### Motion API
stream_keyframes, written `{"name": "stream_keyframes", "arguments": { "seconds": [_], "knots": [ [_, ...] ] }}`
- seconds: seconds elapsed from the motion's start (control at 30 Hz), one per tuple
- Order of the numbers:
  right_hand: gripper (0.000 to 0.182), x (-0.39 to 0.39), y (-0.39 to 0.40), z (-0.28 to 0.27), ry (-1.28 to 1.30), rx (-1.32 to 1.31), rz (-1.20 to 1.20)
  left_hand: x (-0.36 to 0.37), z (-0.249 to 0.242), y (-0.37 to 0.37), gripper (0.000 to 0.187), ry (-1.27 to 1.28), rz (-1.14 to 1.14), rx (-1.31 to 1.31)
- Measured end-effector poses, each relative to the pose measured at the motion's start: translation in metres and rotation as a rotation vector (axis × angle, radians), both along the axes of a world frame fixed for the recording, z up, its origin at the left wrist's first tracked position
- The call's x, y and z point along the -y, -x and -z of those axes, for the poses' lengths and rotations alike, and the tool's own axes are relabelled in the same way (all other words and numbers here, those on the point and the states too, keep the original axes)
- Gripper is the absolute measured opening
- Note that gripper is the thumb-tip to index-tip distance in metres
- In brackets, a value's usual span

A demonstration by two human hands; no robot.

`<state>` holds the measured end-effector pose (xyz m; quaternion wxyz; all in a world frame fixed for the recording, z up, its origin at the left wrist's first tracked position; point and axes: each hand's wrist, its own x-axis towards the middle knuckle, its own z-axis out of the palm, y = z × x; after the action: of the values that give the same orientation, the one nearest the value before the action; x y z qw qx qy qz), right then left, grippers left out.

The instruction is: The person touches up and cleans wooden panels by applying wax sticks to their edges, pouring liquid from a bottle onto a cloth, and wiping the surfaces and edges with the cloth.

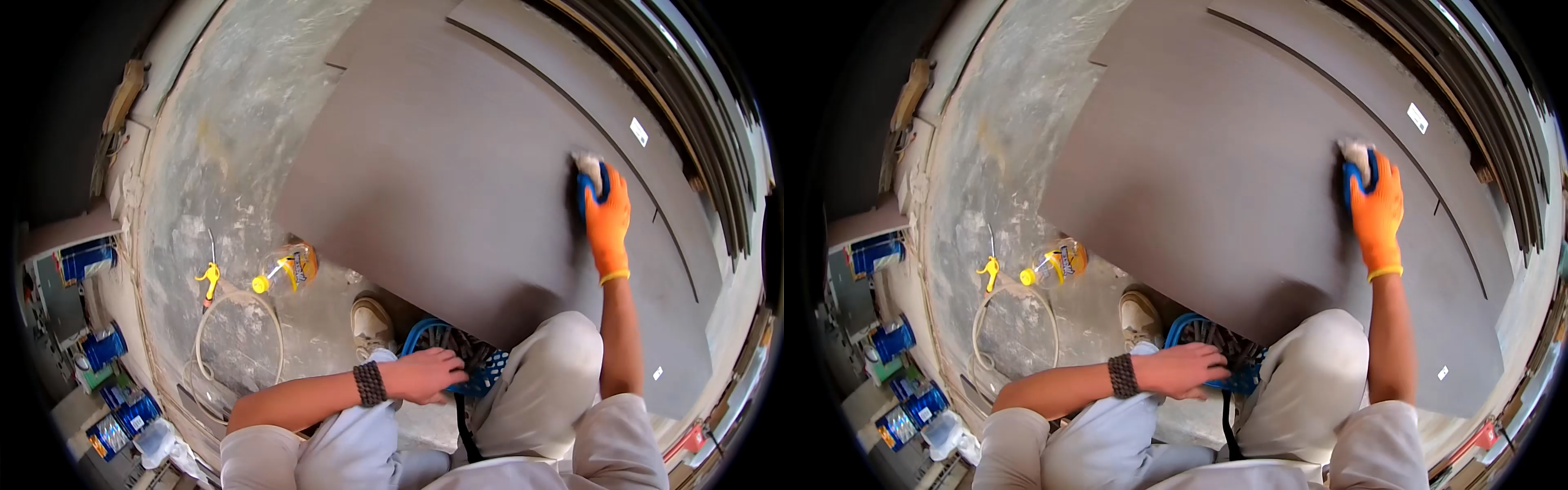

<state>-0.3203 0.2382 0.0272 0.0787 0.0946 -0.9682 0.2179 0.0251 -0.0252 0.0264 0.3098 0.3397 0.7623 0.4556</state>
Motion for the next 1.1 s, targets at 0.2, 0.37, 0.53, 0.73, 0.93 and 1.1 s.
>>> {"name": "stream_keyframes", "arguments": {
  "seconds": [0.2, 0.37, 0.53, 0.73, 0.93, 1.1],
  "knots": [
    [0.048, 0.161, 0.099, -0.002, -0.153, 0.048, -0.163, 0.055, -0.008, 0.008, 0.016, -0.13, -0.843, 0.326],
    [0.05, 0.182, 0.011, 0.008, -0.043, -0.055, -0.648, 0.058, 0.014, -0.019, 0.028, -0.114, -1.036, 0.915],
    [0.056, 0.01, -0.13, -0.04, 0.462, 0.798, -0.329, 0.029, -0.009, 0.027, 0.046, -0.672, -1.273, 1.239],
    [0.05, -0.213, -0.325, -0.114, 1.638, 0.995, 0.974, -0.021, -0.009, 0.066, 0.065, -0.624, -1.617, 1.417],
    [0.058, -0.274, -0.402, -0.081, 1.819, 0.664, 1.283, -0.082, -0.014, 0.062, 0.078, -0.609, -1.696, 1.439],
    [0.065, -0.316, -0.371, -0.157, 1.815, 0.426, 1.389, -0.094, -0.119, 0.061, 0.071, -0.437, -1.913, 1.326]
  ]
}}
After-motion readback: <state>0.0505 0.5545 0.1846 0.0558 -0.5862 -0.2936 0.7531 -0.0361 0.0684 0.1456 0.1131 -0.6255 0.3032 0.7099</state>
